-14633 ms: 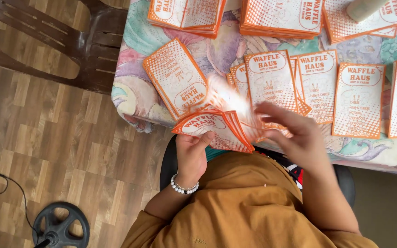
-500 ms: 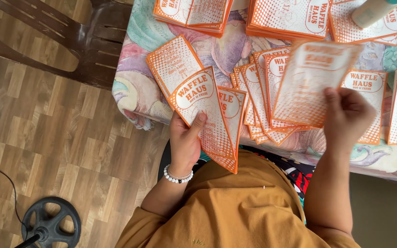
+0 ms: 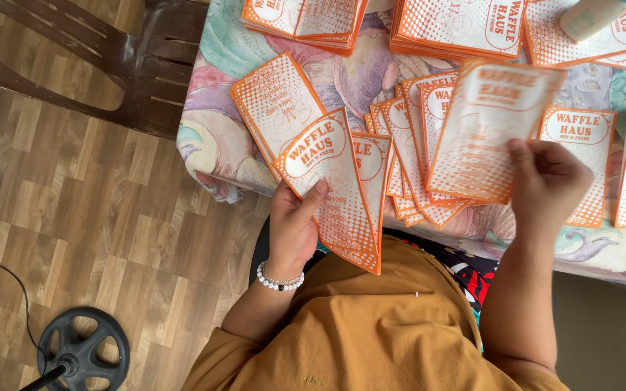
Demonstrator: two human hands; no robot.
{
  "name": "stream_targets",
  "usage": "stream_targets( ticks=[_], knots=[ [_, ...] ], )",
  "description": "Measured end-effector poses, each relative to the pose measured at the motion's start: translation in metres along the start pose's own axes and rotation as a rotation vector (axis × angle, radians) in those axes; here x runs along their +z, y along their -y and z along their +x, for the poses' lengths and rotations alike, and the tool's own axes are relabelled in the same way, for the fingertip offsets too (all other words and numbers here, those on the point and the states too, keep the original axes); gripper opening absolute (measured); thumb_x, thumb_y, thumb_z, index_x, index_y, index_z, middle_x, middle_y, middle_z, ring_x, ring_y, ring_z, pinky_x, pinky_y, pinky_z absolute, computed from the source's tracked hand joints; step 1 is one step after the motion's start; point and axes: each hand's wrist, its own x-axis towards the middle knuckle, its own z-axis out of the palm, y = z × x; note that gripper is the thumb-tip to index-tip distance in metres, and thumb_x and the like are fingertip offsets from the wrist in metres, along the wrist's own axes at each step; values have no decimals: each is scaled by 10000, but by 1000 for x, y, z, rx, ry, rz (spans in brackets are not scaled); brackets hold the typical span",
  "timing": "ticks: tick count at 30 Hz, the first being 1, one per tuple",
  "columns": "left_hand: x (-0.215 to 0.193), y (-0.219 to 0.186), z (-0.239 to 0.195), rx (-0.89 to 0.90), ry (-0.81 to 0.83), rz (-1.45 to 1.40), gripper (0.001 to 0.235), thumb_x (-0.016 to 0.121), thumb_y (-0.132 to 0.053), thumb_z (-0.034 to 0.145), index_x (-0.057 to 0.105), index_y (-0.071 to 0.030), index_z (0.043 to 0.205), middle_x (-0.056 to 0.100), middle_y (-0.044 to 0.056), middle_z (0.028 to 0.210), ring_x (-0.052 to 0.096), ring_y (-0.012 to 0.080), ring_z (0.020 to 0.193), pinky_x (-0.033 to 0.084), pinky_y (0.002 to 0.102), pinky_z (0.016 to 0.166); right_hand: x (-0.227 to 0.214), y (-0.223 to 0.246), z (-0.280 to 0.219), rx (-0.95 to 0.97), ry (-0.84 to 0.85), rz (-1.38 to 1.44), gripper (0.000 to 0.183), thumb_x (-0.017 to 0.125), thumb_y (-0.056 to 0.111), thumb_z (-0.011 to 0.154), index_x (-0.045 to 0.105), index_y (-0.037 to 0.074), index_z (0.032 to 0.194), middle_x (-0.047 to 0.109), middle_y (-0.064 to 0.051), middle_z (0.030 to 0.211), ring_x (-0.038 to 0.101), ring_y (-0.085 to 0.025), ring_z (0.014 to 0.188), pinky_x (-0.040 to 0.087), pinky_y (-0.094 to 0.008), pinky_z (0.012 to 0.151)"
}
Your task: Folding and stacking printed paper bags at a table in a repetitive manner.
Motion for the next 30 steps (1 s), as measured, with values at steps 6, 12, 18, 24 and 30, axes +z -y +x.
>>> stream_targets(
  ticks=[6,12,18,24,30],
  knots=[
    [1,16,-8,61,-61,114,250,811,-167,886,695,-66,1084,747,52,1089,668,127,1021,534,315,970,4,85,-37,-475,-150,-108,234,886,27,1075,698,-51,959,713,-173,966,567,-276,803,441,-391,753],
    [13,32,-17,152,-108,311,378,921,-100,781,548,-49,747,660,76,703,566,71,737,465,242,654,21,157,-71,-489,175,108,504,1020,239,671,744,-49,980,662,-146,835,578,-249,675,524,-365,667],
    [7,47,-19,118,18,347,291,899,-145,788,651,-21,874,742,96,821,597,82,857,577,325,727,32,139,-60,-265,196,204,278,959,48,823,689,-1,782,625,-87,673,491,-189,559,463,-305,599],
    [50,2,-12,39,-22,148,168,686,-186,1010,643,-26,983,680,34,843,610,88,874,568,306,777,32,80,-58,-19,239,534,204,839,-7,924,661,-83,858,593,-130,723,529,-161,674,512,-344,714],
    [26,23,-2,134,-113,101,221,679,-180,1007,672,-24,1163,720,35,1128,625,93,1067,510,280,988,-3,28,-54,-302,440,1079,421,489,597,1063,532,177,1052,667,-89,898,673,-274,897,552,-520,996]
  ],
)
